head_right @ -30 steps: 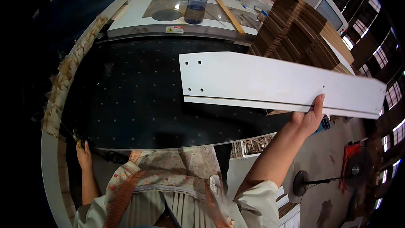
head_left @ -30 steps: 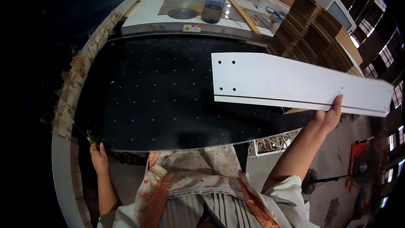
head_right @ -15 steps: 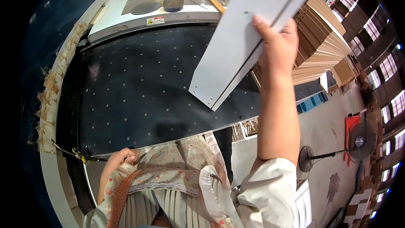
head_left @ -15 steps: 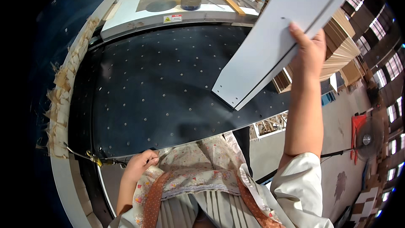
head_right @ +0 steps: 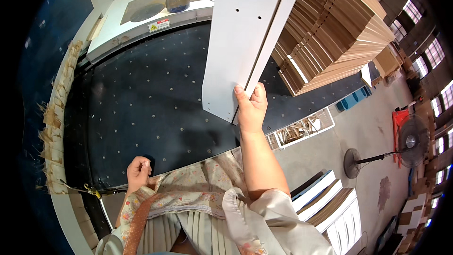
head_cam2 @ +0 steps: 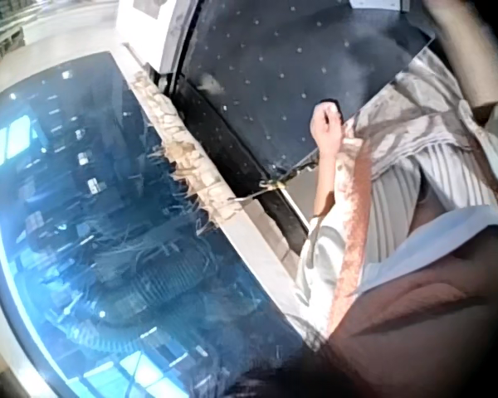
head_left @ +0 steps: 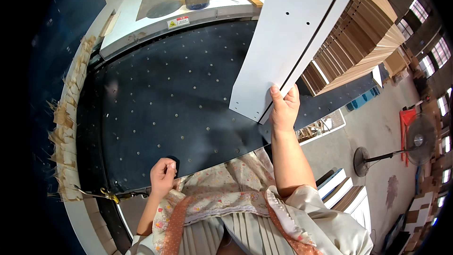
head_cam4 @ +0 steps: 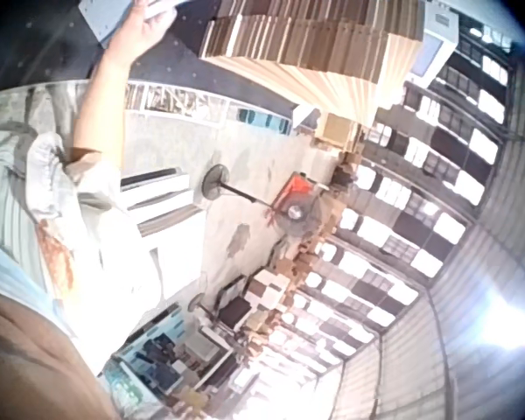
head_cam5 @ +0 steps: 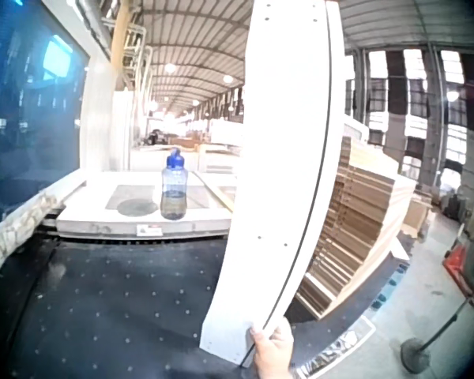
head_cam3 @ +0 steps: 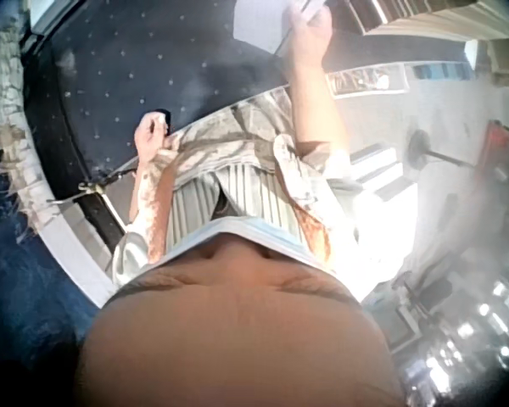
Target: The person takes wooden panels from a stack, blows dust out of the holes in each panel using an air nozzle, and stacks the panels onto a pallet on the floor.
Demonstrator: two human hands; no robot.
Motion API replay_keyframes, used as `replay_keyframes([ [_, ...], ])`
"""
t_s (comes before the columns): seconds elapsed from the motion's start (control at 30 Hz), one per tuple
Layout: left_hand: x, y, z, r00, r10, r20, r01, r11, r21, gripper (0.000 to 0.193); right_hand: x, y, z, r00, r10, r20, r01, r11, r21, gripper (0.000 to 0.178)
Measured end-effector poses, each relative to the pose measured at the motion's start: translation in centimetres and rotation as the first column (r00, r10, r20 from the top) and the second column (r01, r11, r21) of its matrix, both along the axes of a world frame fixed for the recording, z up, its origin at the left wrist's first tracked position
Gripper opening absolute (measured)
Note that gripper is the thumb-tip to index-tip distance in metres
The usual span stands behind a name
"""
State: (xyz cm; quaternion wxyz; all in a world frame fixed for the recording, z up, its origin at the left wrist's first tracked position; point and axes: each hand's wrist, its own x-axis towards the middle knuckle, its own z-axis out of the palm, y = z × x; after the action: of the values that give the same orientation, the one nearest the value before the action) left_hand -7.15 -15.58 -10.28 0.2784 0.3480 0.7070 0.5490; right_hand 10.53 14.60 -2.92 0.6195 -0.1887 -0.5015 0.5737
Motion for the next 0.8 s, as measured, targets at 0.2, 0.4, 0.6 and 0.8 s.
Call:
replay_keyframes([
  [0.2, -0.1, -0.5, -0.9, 0.963, 0.038, -0.268, -0.022, 0.998, 0.061, 0.007, 1.8, 1.4, 1.2, 0.991, 0.0, -0.133, 0.002, 1.0, 0.014, 0.026],
  [0.4, 0.0, 1.6, 0.9, 0.985, 0.063, 0.16, -0.051, 0.995, -0.08, 0.008, 12.8, 4.4, 3.0, 0.925, -0.342, -0.165, 0.364, 0.922, 0.134, 0.028],
  [0.6, 3.2, 7.5, 2.8, 0.928, -0.369, 0.06, 0.373, 0.921, -0.11, 0.009, 25.9, 1.9, -1.7, 0.687, -0.707, -0.166, 0.706, 0.704, -0.08, 0.04],
  [0.8, 7.5, 14.6, 3.2, 0.69, -0.724, 0.02, 0.722, 0.685, -0.094, 0.006, 37.0, -6.9, -13.2, 0.247, -0.946, 0.211, 0.867, 0.119, -0.484, 0.05],
])
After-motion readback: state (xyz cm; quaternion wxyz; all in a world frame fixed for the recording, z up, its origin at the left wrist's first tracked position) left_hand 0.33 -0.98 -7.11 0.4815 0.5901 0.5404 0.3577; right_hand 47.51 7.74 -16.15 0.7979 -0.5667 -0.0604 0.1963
